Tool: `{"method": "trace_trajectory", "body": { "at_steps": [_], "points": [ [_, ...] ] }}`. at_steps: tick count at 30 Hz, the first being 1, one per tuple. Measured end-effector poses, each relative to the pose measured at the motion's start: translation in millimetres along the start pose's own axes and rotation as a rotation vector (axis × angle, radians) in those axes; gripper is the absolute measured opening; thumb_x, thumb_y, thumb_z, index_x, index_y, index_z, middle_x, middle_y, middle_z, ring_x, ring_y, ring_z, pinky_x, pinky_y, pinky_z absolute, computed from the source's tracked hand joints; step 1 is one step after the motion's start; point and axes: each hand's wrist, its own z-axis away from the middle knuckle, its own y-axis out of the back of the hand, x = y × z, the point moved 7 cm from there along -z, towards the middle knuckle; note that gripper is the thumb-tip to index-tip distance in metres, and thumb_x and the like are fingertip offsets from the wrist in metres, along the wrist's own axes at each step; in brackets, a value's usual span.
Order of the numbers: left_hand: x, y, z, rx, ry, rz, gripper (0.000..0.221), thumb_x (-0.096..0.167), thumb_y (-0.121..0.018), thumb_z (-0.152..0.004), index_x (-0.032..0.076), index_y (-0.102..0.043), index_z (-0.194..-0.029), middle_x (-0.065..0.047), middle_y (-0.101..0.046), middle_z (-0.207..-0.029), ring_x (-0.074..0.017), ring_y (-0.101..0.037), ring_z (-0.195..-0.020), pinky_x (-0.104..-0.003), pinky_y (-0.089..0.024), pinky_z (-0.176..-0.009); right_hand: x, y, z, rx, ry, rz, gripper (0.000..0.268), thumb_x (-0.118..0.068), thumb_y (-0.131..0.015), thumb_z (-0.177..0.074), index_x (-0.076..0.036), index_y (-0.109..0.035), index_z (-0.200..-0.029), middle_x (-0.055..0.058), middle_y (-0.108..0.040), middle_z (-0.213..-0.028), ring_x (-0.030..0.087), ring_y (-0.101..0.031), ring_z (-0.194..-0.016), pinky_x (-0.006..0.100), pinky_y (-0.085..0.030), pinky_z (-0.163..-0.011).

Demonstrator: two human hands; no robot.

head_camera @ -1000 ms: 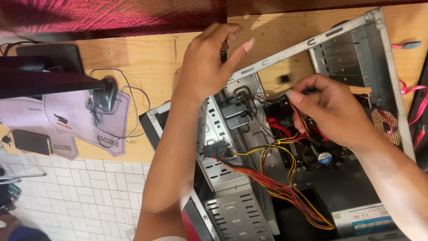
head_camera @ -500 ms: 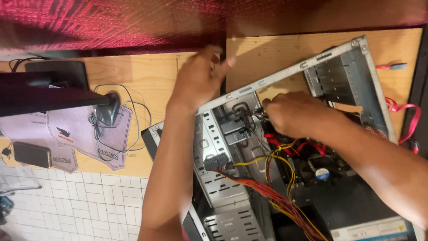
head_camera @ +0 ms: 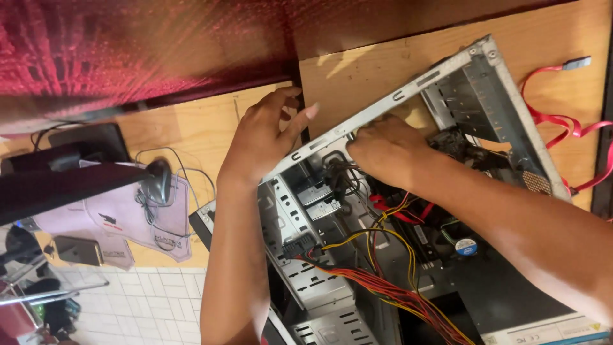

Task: Connecting and organizing internal power and data cables inside a desktop computer tower.

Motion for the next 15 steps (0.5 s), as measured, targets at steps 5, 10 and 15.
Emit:
{"method": "trace_trajectory", "body": {
  "at_steps": [5,10,15],
  "points": [
    [2.9,0.4,-0.5,-0.018,0.042,-0.026,0.056,0.047,-0.055,-0.106,0.002,-0.056,-0.138,-0.02,-0.071,-0.118,-0.0353,-0.072,-0.107,-0.049,-0.059,-0.084,-8.7,-3.7,4.2,0.003,0.045,0.004,0.03,-0.008,-0.055,-0.091,-0.011,-0.078,-0.071,0.012,-0.074,-0.066,0.032,-0.076,-0.07,0.048,-0.058,-0.066],
    [2.1,1.6,1.9,0.006,0.068,-0.013,0.055,0.046,-0.055,-0.106,0.001,-0.057,-0.137,-0.022,-0.071,-0.119,-0.037,-0.072,-0.107,-0.049,-0.059,-0.084,-23.8,23.7,8.2,0.035,0.073,-0.005,0.025,-0.004,-0.054,-0.089,-0.006,-0.076,-0.079,0.015,-0.075,-0.069,0.034,-0.077,-0.072,0.051,-0.059,-0.068],
    [2.1,3.2,2.0,0.02,0.046,0.014,0.054,0.043,-0.057,-0.106,-0.002,-0.057,-0.136,-0.023,-0.07,-0.116,-0.0385,-0.072,-0.105,-0.048,-0.06,-0.081,-28.6,23.1,6.6,-0.03,0.107,-0.072,0.03,-0.008,-0.058,-0.089,0.004,-0.068,-0.114,0.026,-0.076,-0.083,0.042,-0.077,-0.081,0.057,-0.061,-0.072]
  ]
}}
